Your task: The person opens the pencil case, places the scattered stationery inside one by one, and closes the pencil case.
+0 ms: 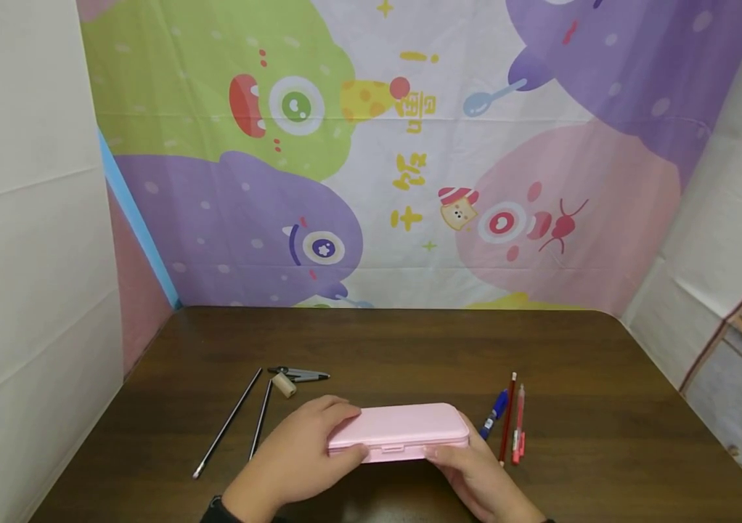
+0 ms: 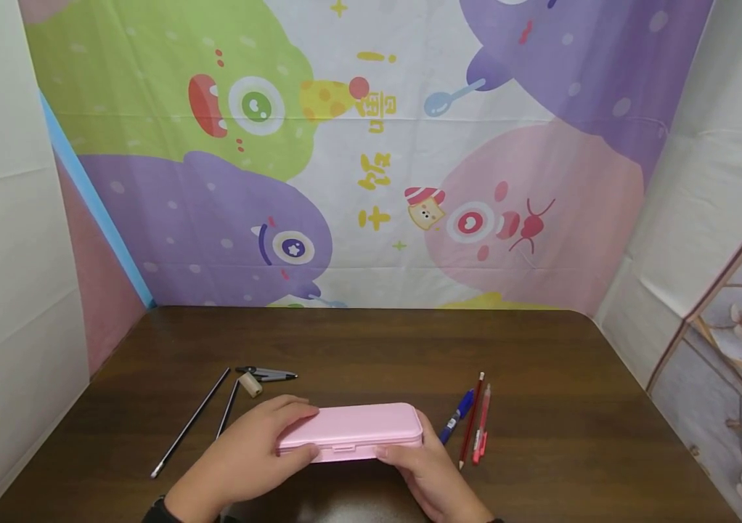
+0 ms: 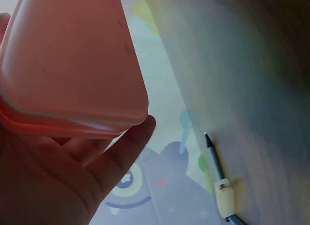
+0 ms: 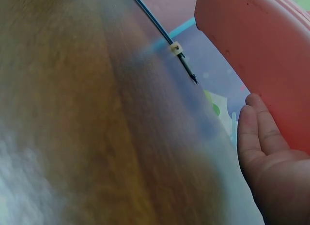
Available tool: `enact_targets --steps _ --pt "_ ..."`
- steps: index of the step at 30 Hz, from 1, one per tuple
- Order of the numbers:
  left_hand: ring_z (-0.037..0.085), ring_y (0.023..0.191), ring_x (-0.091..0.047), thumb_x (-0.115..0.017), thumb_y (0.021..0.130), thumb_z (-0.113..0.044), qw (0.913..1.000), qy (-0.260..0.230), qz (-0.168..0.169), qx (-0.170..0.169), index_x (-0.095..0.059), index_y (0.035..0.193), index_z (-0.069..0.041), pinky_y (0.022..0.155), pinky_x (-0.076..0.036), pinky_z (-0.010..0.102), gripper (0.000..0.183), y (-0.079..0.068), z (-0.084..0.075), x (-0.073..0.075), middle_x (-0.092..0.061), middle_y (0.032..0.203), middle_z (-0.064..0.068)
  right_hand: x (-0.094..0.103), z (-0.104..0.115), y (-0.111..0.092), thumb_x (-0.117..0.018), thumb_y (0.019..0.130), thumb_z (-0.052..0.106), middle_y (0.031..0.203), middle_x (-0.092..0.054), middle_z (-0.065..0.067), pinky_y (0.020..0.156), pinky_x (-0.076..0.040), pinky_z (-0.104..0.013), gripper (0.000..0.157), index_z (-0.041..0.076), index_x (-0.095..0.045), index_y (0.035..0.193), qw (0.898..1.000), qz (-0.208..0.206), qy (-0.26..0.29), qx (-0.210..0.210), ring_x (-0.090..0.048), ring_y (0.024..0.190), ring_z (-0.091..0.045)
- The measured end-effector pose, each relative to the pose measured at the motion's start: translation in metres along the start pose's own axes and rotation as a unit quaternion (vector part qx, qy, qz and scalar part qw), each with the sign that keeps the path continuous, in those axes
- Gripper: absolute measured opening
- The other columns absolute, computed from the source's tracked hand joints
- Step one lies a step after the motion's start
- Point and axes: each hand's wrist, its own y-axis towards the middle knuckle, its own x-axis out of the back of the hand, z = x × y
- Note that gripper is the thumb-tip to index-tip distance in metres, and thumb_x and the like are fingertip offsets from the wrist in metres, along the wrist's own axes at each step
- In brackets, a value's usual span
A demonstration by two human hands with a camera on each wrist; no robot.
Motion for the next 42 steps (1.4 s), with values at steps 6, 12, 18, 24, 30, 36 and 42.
enact_targets --steps 6,12,18,24,30,36,42 --pt "0.01 0.111 -0.054 -0.066 0.085 -0.046 0.9998 -0.017 0.001 -0.01 -0.067 0.119 -0.02 0.095 -0.047 0.038 0.043 -0.001 0.003 0.0 -0.061 0.116 -0.011 0.003 0.001 -0.001 -0.056 0.088 -0.005 0.121 -0.056 -0.007 0.094 -0.049 -0.033 0.057 0.003 -0.027 0.137 1.0 0.024 0.003 0.004 -0.059 0.107 -0.019" --pt "0.008 0.11 -0.053 -0.069 0.083 -0.043 0.9993 -0.03 -0.017 -0.017 -0.068 0.116 -0.02 0.094 -0.047 0.037 0.04 -0.003 0.007 -0.001 -0.061 0.114 -0.014 0.011 0.011 0.001 -0.059 0.09 0.002 0.12 -0.057 -0.01 0.093 -0.05 -0.036 0.067 -0.008 -0.019 0.143 0.998 0.037 -0.047 -0.032 -0.06 0.106 -0.021" --pt "0.007 0.109 -0.053 -0.068 0.084 -0.043 0.9994 -0.026 -0.013 -0.021 -0.068 0.116 -0.021 0.093 -0.048 0.036 0.039 -0.003 0.009 -0.003 -0.061 0.114 -0.014 0.02 0.015 0.003 -0.066 0.085 0.005 0.123 -0.056 -0.012 0.092 -0.047 -0.031 0.074 -0.013 -0.022 0.141 0.993 0.048 -0.099 -0.048 -0.057 0.109 -0.024" --pt "0.008 0.108 -0.053 -0.067 0.085 -0.043 0.9993 -0.029 0.0 -0.024 -0.068 0.117 -0.022 0.092 -0.048 0.036 0.038 -0.004 0.009 -0.005 -0.061 0.114 -0.015 0.023 0.016 0.002 -0.069 0.083 0.008 0.121 -0.056 -0.012 0.093 -0.046 -0.035 0.072 -0.013 -0.027 0.137 0.989 0.06 -0.124 -0.059 -0.055 0.109 -0.028" --pt "0.008 0.108 -0.053 -0.065 0.086 -0.044 0.9994 -0.028 0.01 -0.02 -0.068 0.117 -0.022 0.091 -0.048 0.037 0.038 -0.004 0.009 -0.006 -0.061 0.114 -0.015 0.024 0.016 0.002 -0.069 0.081 0.007 0.122 -0.057 -0.013 0.094 -0.046 -0.034 0.074 -0.013 -0.026 0.137 0.988 0.067 -0.123 -0.066 -0.056 0.11 -0.028" --pt "0.008 0.105 -0.056 -0.062 0.089 -0.045 0.9989 -0.041 0.012 -0.019 -0.069 0.115 -0.022 0.092 -0.049 0.038 0.035 -0.003 0.012 -0.006 -0.063 0.111 -0.013 0.022 0.014 0.002 -0.068 0.079 0.002 0.127 -0.055 -0.016 0.094 -0.047 -0.032 0.078 -0.011 -0.023 0.14 0.987 0.079 -0.127 -0.062 -0.056 0.113 -0.027" --pt "0.008 0.105 -0.057 -0.062 0.09 -0.042 0.9974 -0.063 0.021 -0.026 -0.069 0.115 -0.02 0.092 -0.049 0.037 0.033 -0.003 0.015 -0.005 -0.064 0.11 -0.013 0.023 0.017 -0.001 -0.075 0.076 0.003 0.125 -0.056 -0.017 0.09 -0.05 -0.036 0.081 -0.005 -0.026 0.139 0.976 0.086 -0.183 -0.077 -0.058 0.108 -0.029"
